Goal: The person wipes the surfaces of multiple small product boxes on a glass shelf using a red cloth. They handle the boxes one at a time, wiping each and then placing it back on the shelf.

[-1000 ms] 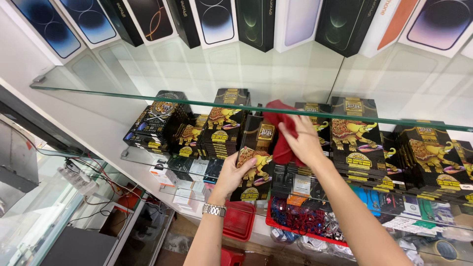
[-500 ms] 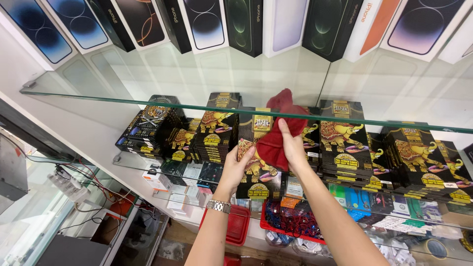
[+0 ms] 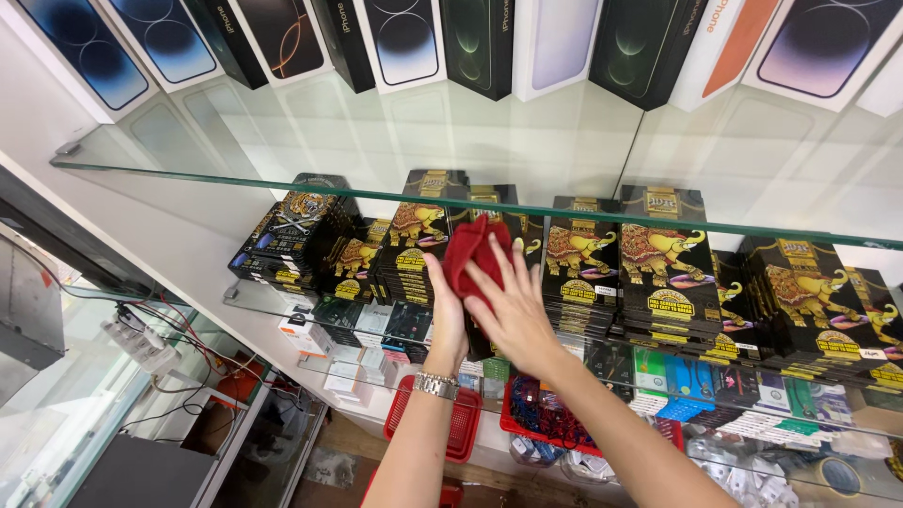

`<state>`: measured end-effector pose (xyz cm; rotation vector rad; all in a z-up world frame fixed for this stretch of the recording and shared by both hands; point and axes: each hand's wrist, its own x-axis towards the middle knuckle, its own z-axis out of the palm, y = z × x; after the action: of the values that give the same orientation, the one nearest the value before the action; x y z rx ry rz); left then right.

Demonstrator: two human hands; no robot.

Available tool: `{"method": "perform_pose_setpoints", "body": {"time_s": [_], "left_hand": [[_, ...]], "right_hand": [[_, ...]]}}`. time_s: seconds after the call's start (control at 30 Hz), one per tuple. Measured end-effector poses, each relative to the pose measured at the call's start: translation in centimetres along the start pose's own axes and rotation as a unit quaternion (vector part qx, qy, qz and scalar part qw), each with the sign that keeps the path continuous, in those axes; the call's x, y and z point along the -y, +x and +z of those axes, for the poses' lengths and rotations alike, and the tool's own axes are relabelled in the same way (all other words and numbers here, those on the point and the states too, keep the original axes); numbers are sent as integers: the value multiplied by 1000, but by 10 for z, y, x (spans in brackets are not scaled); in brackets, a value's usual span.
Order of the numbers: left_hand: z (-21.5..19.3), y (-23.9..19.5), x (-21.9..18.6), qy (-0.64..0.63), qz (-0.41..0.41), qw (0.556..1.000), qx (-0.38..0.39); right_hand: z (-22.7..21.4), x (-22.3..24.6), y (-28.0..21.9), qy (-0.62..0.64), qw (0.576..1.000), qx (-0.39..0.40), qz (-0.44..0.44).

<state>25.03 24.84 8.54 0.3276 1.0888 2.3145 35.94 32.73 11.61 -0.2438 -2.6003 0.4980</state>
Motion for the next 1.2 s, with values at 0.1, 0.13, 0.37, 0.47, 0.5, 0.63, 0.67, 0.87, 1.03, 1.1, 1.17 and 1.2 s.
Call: {"method": "perform_pose_setpoints", "body": {"time_s": [0.1,0.13,0.37,0.47,0.5,0.63,0.67,0.87,1.03,1.1,1.17,1.2], "left_hand": [[-1,-6,0,155,35,986,46],[-3,-10,-2,218,49,973,62],[-2,-14,-16,237,-16,969,67],[-3,-16,-12,258,48,964,39],[-4,-14,-14,245,52,968,33],[-18,-9,-18,132,25,990,-33],[-21,-6,-19,148,47,987,-48],[-48,1,-37,88,134,982,-103],[-59,3,-58,66,206,966,-141],[-65,4,-65,80,207,964,-147],[-72,6,-68,78,202,964,-153],[-75,7,-68,69,197,965,-156]], "right_hand": [[4,-31,24,15,994,-106,12],[5,-44,31,39,987,-157,15],[-1,-82,49,795,553,-74,238],[9,-71,31,812,523,-52,254],[14,-68,27,810,522,-37,265],[40,-60,5,815,474,40,332],[45,-61,0,792,502,76,338],[52,-66,-8,552,770,208,243],[28,-72,15,417,873,112,226],[26,-69,26,231,942,31,239],[28,-63,32,72,975,-43,208],[30,-59,33,9,982,-75,172]]}}
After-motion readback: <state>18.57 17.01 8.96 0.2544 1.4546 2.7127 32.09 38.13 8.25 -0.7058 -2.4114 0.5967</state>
